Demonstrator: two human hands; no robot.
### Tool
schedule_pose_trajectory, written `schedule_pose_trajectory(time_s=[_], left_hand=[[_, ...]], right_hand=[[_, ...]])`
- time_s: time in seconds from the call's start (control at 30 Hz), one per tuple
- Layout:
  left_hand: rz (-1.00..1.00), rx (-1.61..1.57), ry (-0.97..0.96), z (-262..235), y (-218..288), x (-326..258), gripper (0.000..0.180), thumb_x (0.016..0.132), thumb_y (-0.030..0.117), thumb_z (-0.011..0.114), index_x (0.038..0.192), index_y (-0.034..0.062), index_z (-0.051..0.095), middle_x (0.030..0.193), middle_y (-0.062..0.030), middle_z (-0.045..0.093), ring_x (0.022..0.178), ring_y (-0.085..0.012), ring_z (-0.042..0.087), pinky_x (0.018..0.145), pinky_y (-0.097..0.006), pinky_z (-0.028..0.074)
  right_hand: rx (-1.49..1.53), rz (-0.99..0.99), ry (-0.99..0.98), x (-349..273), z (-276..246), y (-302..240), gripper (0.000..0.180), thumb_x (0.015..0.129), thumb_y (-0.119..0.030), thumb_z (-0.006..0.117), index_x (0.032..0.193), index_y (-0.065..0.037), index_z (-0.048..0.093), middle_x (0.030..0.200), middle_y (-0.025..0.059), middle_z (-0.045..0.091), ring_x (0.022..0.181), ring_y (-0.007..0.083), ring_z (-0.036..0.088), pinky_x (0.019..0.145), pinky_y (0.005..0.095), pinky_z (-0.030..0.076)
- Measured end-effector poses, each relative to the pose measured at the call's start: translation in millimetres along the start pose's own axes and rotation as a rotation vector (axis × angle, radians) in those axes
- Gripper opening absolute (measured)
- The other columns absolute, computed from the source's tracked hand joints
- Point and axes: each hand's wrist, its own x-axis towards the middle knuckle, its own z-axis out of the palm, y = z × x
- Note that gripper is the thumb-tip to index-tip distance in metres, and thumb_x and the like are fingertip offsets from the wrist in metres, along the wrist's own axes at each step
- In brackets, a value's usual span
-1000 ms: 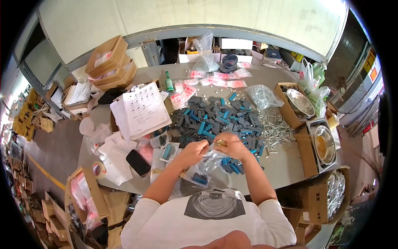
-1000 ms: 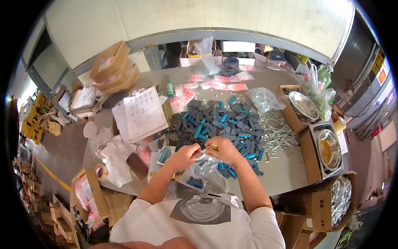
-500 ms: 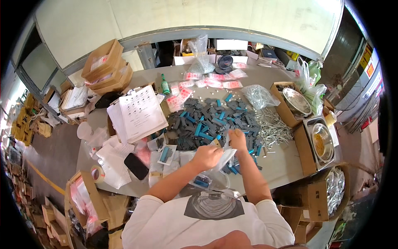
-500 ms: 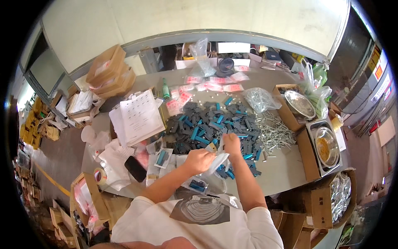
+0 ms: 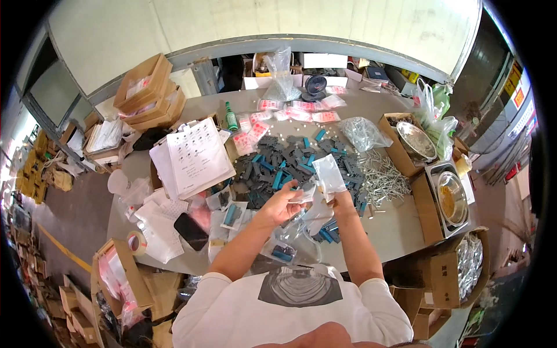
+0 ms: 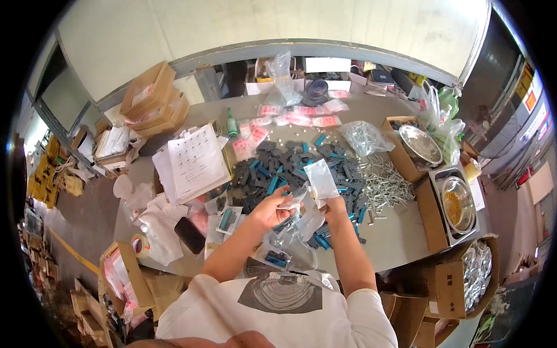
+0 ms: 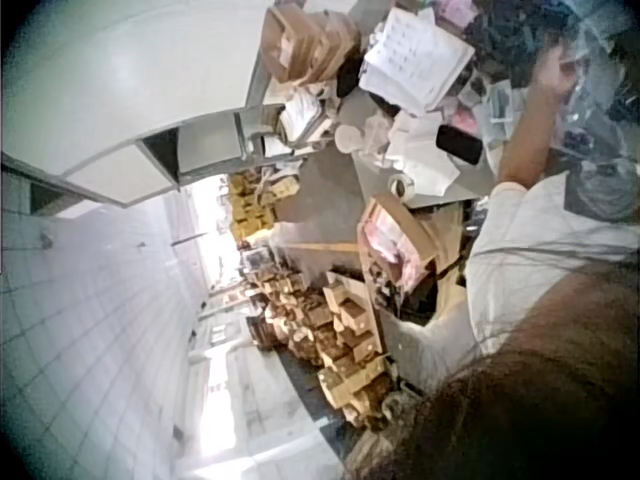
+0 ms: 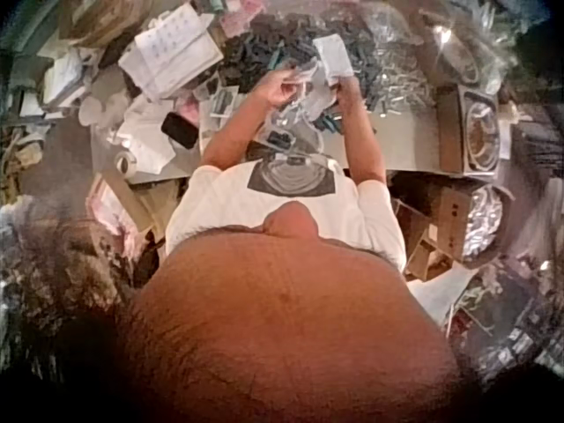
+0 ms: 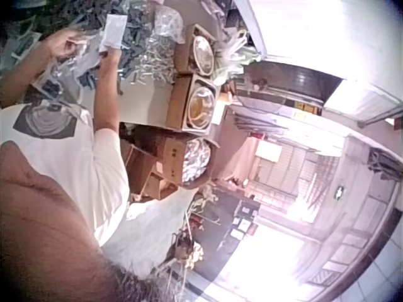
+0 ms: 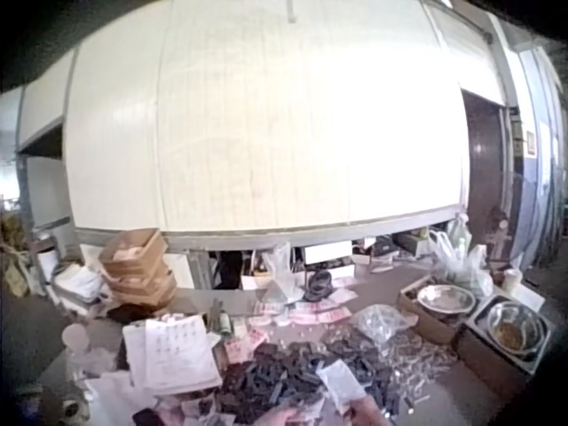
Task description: The person packages metal parts by inserting them into small plastic pouches by hand at a workstation.
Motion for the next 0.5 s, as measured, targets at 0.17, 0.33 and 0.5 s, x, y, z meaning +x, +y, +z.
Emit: schedule_pose_trajectory(time_s=[0.17,0.33,0.5], left_hand=[[0.161,0.173,0.100,-2.8,2.4,-1.0,0.059,0.085,0.012,0.057,0.133,0.0119,0.022,0.097,-0.0120,0.056,0.069,-0.0174,0.059,0.052,-0.026,0.047],[0.549,1.309,0.381,-37.7,-14.0,12.9,0.036,0.085,0.031,0.055,0.111,0.0059,0.049,0.087,-0.0134,0.063,0.074,-0.0278,0.062,0.065,-0.038,0.047],[0.574,1.716,0.317,-56.9,-40.3,12.2,0.030,0.075,0.027,0.064,0.092,0.0023,0.058,0.083,-0.0173,0.063,0.080,-0.0340,0.060,0.067,-0.038,0.047]], right_hand=[[0.075,-0.080,0.023,-5.0,3.9,-7.9,0.027,0.083,-0.022,0.060,0.105,-0.006,0.060,0.090,0.0062,0.065,0.075,0.0180,0.064,0.058,0.0301,0.053],[0.048,-0.240,-0.101,-24.1,7.3,-29.1,0.018,0.081,-0.011,0.061,0.097,-0.003,0.060,0.087,0.0062,0.065,0.074,0.0169,0.064,0.063,0.0310,0.054],[-0.153,-0.260,-0.216,-27.9,-7.0,-37.8,0.015,0.075,-0.005,0.061,0.090,0.000,0.063,0.082,0.0076,0.064,0.071,0.0162,0.063,0.061,0.0288,0.052]])
